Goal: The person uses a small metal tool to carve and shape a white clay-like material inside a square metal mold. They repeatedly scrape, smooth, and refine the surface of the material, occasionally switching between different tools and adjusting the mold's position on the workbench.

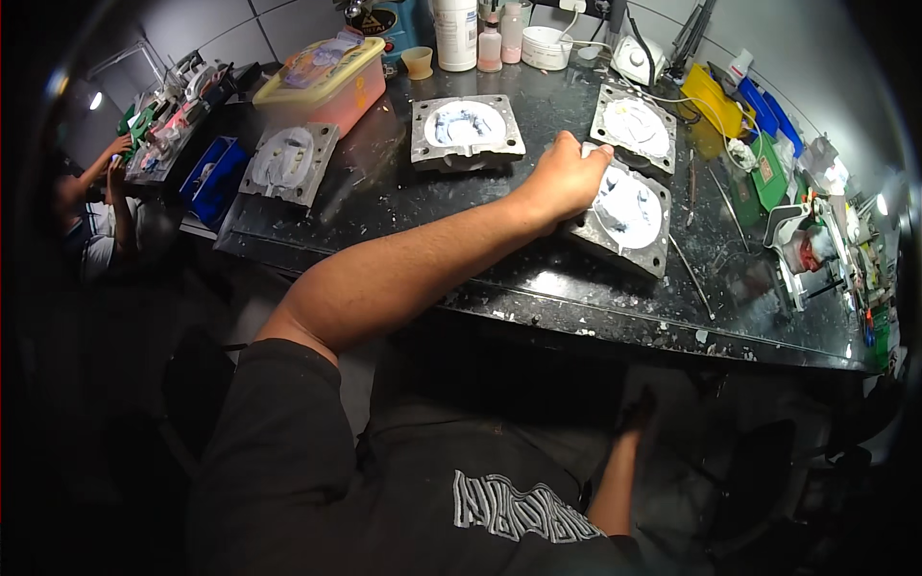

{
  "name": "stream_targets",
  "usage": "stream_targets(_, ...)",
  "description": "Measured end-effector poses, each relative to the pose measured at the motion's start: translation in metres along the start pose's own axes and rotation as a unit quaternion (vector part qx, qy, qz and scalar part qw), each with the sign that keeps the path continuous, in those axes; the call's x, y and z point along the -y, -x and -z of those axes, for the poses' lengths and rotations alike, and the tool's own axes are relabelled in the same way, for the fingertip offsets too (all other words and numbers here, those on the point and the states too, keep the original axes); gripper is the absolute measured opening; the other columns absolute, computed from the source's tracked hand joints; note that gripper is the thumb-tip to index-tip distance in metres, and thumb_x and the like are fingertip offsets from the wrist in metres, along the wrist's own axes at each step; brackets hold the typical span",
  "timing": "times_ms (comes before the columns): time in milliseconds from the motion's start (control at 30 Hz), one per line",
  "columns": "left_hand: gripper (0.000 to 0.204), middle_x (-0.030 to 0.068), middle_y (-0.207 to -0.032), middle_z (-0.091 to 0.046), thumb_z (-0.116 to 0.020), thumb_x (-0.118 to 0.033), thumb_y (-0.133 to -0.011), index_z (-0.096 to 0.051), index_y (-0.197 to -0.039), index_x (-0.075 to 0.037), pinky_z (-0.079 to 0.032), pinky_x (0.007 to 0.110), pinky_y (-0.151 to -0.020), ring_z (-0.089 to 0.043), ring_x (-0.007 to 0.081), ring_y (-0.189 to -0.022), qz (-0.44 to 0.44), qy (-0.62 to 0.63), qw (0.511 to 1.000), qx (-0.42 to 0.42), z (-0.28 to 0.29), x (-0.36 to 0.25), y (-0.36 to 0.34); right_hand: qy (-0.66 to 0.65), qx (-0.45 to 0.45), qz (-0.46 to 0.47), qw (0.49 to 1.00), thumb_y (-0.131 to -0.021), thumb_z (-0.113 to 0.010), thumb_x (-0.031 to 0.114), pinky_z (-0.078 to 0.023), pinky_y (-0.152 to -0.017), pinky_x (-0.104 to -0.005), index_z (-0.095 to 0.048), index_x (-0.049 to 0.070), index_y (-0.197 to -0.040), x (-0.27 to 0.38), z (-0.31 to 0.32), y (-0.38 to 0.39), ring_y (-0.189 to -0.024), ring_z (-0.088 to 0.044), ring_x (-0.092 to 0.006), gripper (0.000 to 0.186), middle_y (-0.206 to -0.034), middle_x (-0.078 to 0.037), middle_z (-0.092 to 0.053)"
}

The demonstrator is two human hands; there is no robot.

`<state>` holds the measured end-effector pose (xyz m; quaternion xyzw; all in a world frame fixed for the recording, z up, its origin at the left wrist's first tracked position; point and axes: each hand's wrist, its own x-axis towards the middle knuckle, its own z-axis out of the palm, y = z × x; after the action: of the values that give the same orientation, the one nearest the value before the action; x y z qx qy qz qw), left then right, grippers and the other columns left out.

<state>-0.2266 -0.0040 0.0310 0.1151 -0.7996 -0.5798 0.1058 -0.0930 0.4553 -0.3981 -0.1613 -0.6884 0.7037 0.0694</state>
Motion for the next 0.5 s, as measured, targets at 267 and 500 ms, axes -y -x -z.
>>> stream_targets(267, 0.091, 0.039, -0.125, -0.068, -0.073, -0.058, -0.095, -0.05, -0.133, 0.021, -0.056, 0.04, -0.099, -0.07, 0.0386, -0.119, -0.002, -0.142, 0.99, -0.002, 0.002, 0.0, 0.006, 0.713, 0.313, 0.032, 0.627, -0.108, -0.059, 0.041, -0.043, -0.115, -0.0532, -0.057, 0.008, -0.153, 0.159, -0.12, 0.074, -0.14, -0.054, -0.0431, 0.055, -0.153, -0.023, -0.058)
stream_targets(500, 0.065, 0.0071, -0.092, -0.06, -0.077, -0.058, -0.094, -0.062, -0.116, 0.001, -0.045, 0.03, -0.062, -0.056, 0.0123, -0.077, 0.067, 0.029, 0.993, 0.091, 0.022, -0.023, 0.023, 0.236, 0.57, -0.105, 0.78, -0.105, -0.072, 0.041, -0.048, -0.116, -0.0425, -0.053, 0.008, -0.158, 0.311, -0.138, 0.12, -0.139, -0.062, -0.0343, 0.066, -0.144, -0.022, -0.067)
